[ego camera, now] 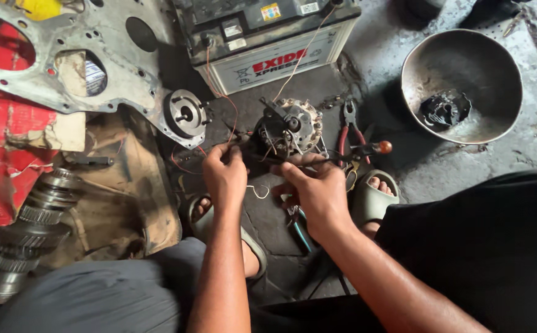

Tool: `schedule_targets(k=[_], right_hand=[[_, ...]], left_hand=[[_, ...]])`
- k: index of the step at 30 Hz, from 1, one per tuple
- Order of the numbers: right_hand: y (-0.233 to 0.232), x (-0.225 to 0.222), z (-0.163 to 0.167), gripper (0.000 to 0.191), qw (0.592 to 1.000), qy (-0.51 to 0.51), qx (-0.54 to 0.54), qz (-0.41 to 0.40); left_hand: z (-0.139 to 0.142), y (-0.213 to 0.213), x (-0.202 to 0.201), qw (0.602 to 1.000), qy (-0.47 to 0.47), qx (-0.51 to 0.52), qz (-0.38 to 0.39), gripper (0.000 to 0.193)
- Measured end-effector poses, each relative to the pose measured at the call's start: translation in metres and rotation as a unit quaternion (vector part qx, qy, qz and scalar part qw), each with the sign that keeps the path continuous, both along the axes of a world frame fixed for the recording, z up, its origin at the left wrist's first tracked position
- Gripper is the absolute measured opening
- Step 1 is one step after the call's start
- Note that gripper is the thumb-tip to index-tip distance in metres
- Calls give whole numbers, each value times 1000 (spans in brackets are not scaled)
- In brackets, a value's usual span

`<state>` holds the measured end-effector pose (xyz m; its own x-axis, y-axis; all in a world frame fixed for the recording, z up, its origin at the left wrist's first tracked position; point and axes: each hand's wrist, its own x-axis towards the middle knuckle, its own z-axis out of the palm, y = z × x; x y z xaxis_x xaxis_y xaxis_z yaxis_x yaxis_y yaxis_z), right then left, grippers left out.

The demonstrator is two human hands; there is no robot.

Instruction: The person uses a test light and pliers to troubleshoot and repair a small electrical component, likely a starter motor or solenoid. They connect wires to a car battery and repeatedly touch the test light to various terminals to check for electrical continuity.

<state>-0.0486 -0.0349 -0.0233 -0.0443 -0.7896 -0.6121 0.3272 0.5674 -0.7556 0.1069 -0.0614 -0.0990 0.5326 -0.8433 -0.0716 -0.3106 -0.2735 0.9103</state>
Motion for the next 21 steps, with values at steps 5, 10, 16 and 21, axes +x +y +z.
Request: schedule_targets(k=[5,10,16,21], right_hand=[[11,-28,3,13,999,29,-19,-42],[17,-57,7,11,991,73,-61,-96],[10,-76,4,10,982,51,-62,-169],[1,-77,4,11,980,32,-77,-183]], left_hand=[[-2,-3,-8,997,44,28,58,21],[-4,-9,-11,988,123,0,90,22],[-7,-16,-16,973,202,-35,109,21],[11,-8,-20,970,152,-37,186,17]])
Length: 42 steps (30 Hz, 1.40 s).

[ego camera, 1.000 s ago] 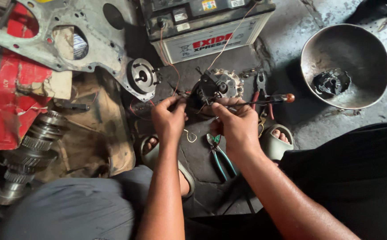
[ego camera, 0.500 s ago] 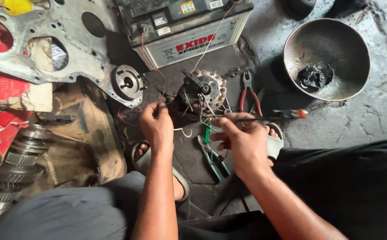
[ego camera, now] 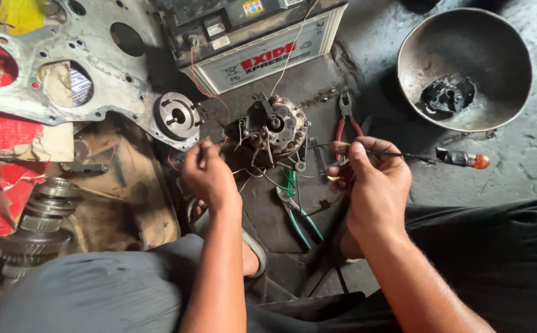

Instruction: The person uses a test light and pliers to troubleshoot and repair a small electrical component, likely a starter motor or solenoid. They connect wires to a car battery and repeatedly touch the test light to various terminals to check for electrical continuity.

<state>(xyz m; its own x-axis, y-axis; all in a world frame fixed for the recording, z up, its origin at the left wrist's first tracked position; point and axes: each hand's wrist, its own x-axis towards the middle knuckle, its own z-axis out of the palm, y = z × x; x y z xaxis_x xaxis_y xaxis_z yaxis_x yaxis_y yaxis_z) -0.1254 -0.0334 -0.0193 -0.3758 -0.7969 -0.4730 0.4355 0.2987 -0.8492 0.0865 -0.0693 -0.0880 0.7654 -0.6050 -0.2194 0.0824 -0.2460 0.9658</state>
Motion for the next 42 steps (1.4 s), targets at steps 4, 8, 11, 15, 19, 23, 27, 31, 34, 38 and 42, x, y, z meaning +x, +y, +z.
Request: schedule_targets(k=[4,8,11,15,19,23,27,31,34,38,42], right_hand=[[-3,4,8,11,999,-16,-29,-4],[-5,-4,19,10,998,-40,-38,-23],[-6,-11,26,9,997,-44,-49,-37],[-6,-11,37,8,997,-58,-47,-34],[8,-25,57,8,993,-114,-40,3],[35,-56,80,6,990,-72,-111,39],[48,-75,90,7,984,-73,-159,37],[40,-72,90,4,985,-31,-164,42],[39,-60,92,4,991,51,-120,42],[32,-52,94,8,992,-15,-118,50],[30,-49,93,13,991,-16,-128,48]], left_hand=[[24,31,-13,993,75,-71,51,14],[20,73,-59,994,20,-53,-95,15],[0,91,-97,981,49,13,-189,19],[-21,88,-123,969,74,57,-230,24],[-22,80,-122,965,51,50,-254,28],[-22,79,-121,967,55,68,-241,29],[-36,82,-123,970,-25,99,-222,24],[-51,84,-124,976,23,44,-213,18],[-57,80,-124,972,114,23,-205,14],[-58,75,-123,967,170,7,-189,12],[-59,71,-127,968,180,17,-175,13]])
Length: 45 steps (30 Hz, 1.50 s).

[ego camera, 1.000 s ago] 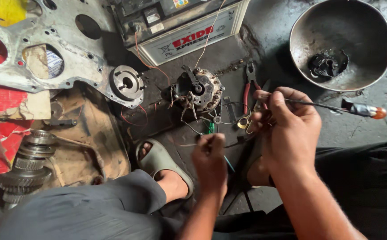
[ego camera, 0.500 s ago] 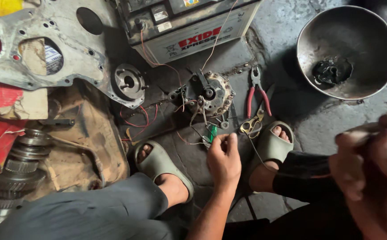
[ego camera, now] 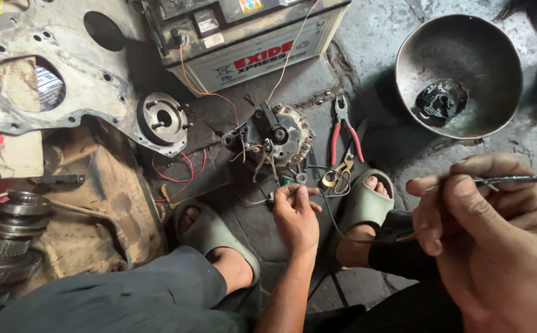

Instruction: The person uses a test light and pliers to troubleshoot and repair a small electrical component, likely a starter motor or solenoid. They connect wires to a car battery and repeatedly touch the test light to various terminals to check for electrical continuity.

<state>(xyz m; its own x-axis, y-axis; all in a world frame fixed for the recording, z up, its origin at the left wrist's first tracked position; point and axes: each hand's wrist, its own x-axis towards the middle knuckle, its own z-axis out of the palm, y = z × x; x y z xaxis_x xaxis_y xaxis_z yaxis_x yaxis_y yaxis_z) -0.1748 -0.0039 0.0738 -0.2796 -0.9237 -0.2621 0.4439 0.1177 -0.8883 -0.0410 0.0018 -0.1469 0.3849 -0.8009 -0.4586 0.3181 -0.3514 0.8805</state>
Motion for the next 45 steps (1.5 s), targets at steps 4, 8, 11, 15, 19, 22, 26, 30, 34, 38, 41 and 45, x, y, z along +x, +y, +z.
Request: schedule_targets(k=[4,8,11,15,19,22,26,30,34,38,41,45], right_hand=[[-2,0,-2,11,1000,8,14,11],[-4,1,-4,7,999,17,43,19],[-7,6,-9,8,997,34,55,29],[-14,12,-17,17,985,119,72,106],[-19,20,-22,48,873,386,170,245],[-24,23,-22,37,752,555,196,296],[-25,18,-24,20,665,593,173,421],[-19,17,-34,24,651,586,127,466],[-20,24,-37,29,770,518,84,363],[-23,20,-19,16,821,487,134,267],[-14,-4,-1,19,838,495,119,198],[-3,-46,-12,22,812,556,122,132]], left_hand=[[0,-1,-5,999,-26,23,6,16],[7,-2,-7,993,-95,63,-11,23],[13,-4,-4,989,-96,108,-37,26],[27,-4,-1,984,-148,97,-18,26],[62,8,-4,996,-14,-31,77,21],[97,21,-1,994,46,-88,37,16],[128,39,2,970,-81,-212,-83,15],[130,45,-3,985,127,-102,-66,15],[140,36,1,989,-21,-139,-42,16],[156,12,35,966,-209,-152,23,17],[165,4,71,983,-98,-96,121,19],[185,18,108,961,-55,-129,239,16]])
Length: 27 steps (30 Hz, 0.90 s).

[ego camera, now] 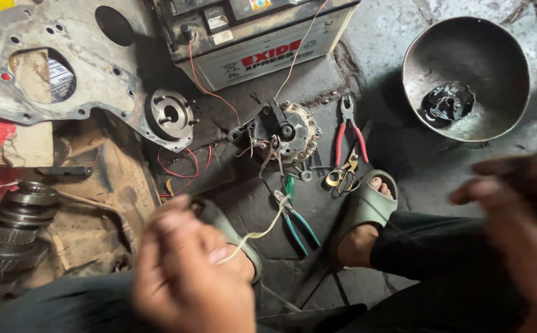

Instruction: The person uses a test light and pliers to troubleshoot and repair a small electrical component, likely a starter motor or solenoid. They connect wires to a car battery and repeatedly touch the test light to various terminals to check for electrical continuity.

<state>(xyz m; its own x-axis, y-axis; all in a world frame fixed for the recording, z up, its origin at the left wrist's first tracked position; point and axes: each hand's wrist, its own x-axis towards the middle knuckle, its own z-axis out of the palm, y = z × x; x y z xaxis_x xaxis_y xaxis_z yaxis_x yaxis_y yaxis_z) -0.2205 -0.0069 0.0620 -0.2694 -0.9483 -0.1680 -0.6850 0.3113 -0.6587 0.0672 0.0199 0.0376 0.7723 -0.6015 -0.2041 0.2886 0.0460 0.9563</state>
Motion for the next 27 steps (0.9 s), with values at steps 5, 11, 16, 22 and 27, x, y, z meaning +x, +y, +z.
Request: schedule_targets(k=[5,11,16,22,27], right_hand=[[11,-45,-39,22,990,27,-62,-127],[23,-83,-79,22,967,-13,-118,-227],[24,-101,-108,22,948,-64,-150,-274],[11,-102,-124,22,925,-139,-185,-302],[-5,-95,-134,22,908,-199,-197,-311]], left_hand=[[31,21,76,992,-46,-79,-81,21],[16,60,112,937,-86,-11,-339,27],[-3,78,117,965,-111,-2,-235,29],[74,-3,186,835,231,339,-367,50],[167,-58,127,867,127,344,-338,40]])
